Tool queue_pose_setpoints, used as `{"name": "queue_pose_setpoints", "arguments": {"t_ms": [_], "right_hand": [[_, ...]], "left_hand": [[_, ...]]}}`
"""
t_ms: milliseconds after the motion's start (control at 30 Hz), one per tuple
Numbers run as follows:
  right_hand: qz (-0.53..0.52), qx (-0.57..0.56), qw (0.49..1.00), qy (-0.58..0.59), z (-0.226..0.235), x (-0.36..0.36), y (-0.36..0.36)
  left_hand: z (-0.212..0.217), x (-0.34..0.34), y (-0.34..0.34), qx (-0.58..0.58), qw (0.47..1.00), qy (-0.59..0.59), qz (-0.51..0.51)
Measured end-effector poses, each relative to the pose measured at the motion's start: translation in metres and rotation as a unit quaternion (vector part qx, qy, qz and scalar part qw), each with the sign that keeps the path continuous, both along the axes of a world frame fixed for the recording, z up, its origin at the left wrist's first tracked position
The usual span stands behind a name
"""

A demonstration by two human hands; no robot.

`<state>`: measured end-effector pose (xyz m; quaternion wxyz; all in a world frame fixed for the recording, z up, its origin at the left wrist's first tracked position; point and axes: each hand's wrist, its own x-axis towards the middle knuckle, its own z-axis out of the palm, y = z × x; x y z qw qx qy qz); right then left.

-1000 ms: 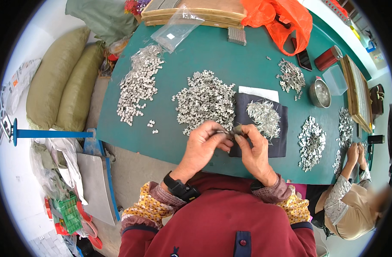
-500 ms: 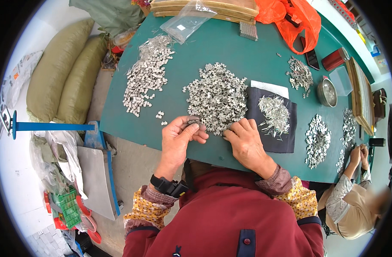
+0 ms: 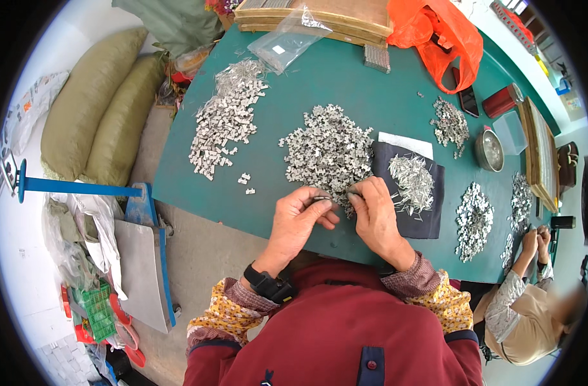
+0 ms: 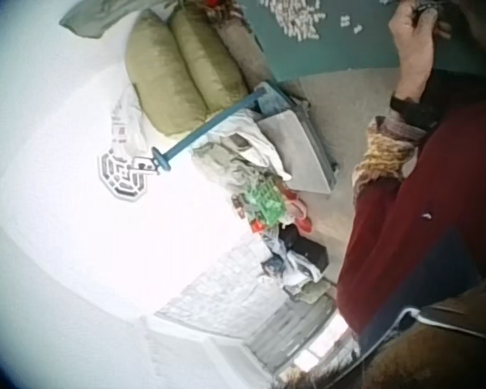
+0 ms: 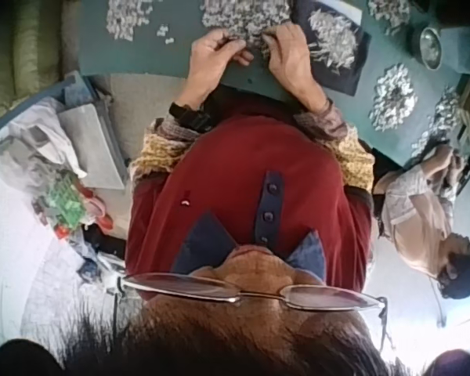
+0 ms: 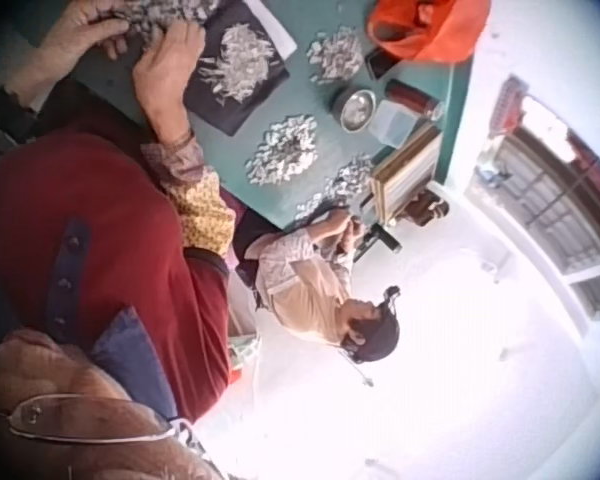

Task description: The person is sorting and arranging small metal fasteners into piles and bags on a green workspace desk.

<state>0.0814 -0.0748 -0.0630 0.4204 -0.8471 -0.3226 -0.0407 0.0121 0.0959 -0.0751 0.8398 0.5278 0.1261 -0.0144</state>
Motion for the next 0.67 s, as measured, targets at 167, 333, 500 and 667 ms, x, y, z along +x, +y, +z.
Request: {"name": "queue_pose_setpoints", "arguments": {"t_ms": [167,333,500,667], "right_hand": [[-0.057,0.067,0.988,0.124,0.009,-0.004,-0.005],[-0.059,0.087,0.982,0.154,0.004,-0.008,-0.015],[-0.041,0.08,0.992,0.088,0.002,-0.007,-0.021],[-0.017,0.113,0.981,0.159,0.004,-0.008,-0.029]], "left_hand": [[0.007,0.012,-0.022,0.015,1.0,-0.007,-0.024],[0.011,0.017,-0.032,0.024,0.999,-0.016,-0.021],[0.013,0.019,-0.038,0.043,0.998,-0.014,-0.039],[0.013,0.019,-0.04,0.066,0.997,-0.021,-0.033]]}}
